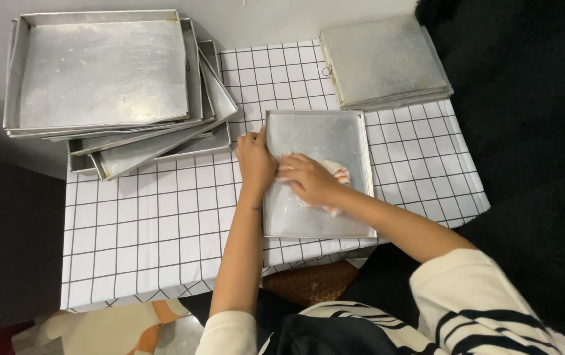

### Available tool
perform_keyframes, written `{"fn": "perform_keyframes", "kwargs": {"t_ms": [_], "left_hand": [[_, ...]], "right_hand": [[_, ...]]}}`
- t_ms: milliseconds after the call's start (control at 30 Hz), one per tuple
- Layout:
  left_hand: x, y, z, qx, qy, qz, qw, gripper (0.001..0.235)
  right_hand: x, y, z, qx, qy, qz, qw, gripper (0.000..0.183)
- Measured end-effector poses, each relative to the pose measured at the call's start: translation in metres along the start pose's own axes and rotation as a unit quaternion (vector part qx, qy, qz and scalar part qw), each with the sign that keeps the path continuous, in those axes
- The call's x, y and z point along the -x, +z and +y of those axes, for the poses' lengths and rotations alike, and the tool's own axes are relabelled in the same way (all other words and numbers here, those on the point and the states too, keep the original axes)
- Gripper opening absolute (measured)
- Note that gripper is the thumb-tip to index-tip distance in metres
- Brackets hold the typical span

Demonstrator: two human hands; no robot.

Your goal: The person wipes a metal baking tray with a cloth, moving the cloth back and forth across the surface. They hold the tray steady with one hand while cleaning with the other, then place the tray back on the table.

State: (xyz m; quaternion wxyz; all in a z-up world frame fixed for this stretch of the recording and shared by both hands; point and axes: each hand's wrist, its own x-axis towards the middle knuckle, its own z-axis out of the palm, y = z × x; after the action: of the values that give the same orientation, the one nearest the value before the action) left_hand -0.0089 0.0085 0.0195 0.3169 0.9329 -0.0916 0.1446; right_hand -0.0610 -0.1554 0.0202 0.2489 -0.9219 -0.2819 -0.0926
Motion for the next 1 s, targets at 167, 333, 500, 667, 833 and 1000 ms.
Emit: {"fn": "perform_keyframes", "kwargs": {"t_ms": [167,333,500,667,833,1000], "left_hand": [[0.0,0.002,-0.002,0.018,-0.018,-0.008,1.0,0.044],[-0.002,0.012,-0.01,0.043,-0.023,-0.008,0.999,0.034],[-0.005,0.022,-0.024,0.037,-0.009,-0.007,0.999,0.03],[-0.005,0.019,-0.009,-0.033,-0.004,0.033,0.999,0.028],[-0.005,0.008,0.0,-0.079,0.016,0.056,0.995,0.023],[-0.004,0.01,-0.004,-0.078,0.025,0.056,0.995,0.021]], "right_hand": [[-0.005,-0.056,0.013,-0.002,0.012,0.024,1.0,0.04],[-0.05,-0.007,0.05,0.101,0.011,0.086,0.991,0.041],[-0.045,0.011,0.012,0.076,-0.007,0.076,0.994,0.036],[0.002,0.007,-0.011,-0.013,-0.031,-0.04,0.999,0.038],[0.056,-0.017,-0.039,-0.161,-0.107,-0.126,0.973,0.041],[0.048,-0.027,-0.008,-0.183,-0.079,-0.095,0.975,0.045]]}}
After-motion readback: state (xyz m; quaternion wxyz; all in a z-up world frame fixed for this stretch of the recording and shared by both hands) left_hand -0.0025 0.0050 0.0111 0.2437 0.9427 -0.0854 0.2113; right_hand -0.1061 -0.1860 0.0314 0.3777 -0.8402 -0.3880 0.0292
